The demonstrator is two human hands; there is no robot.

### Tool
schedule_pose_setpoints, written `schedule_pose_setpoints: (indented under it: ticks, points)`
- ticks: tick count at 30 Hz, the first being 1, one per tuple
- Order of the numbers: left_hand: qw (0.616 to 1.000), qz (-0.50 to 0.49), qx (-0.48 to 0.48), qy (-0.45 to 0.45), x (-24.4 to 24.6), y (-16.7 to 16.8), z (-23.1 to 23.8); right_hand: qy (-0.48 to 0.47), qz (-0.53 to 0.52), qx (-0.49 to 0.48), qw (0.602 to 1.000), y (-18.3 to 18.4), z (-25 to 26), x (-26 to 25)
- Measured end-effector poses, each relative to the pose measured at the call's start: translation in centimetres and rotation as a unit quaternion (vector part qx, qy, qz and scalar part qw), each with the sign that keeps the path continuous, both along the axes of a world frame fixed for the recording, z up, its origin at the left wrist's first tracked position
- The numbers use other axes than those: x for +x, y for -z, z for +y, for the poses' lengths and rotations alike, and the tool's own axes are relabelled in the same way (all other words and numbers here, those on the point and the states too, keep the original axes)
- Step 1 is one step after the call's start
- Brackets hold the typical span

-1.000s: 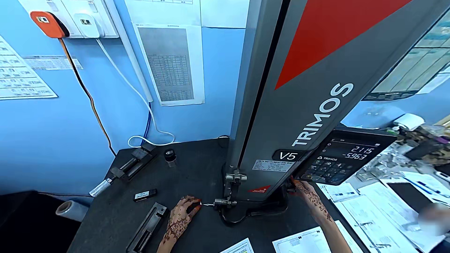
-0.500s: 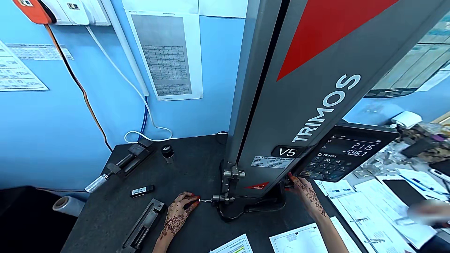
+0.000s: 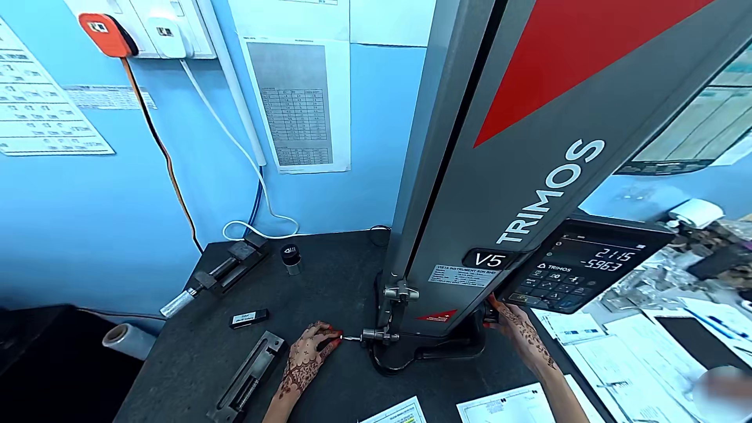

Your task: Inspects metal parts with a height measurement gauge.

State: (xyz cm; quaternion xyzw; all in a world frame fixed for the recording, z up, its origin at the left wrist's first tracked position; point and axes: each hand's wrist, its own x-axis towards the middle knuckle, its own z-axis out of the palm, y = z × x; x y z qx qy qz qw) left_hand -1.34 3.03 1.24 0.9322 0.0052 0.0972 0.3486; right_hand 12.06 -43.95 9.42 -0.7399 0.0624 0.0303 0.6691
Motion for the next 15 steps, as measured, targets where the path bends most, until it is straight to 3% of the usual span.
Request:
schedule_pose_setpoints:
  ticks: [15]
  points:
    - [0.999, 0.009, 0.033, -0.008, 0.02, -0.26, -0.20, 0.006, 0.007, -0.022, 1.000, -0.03, 0.09, 0.05]
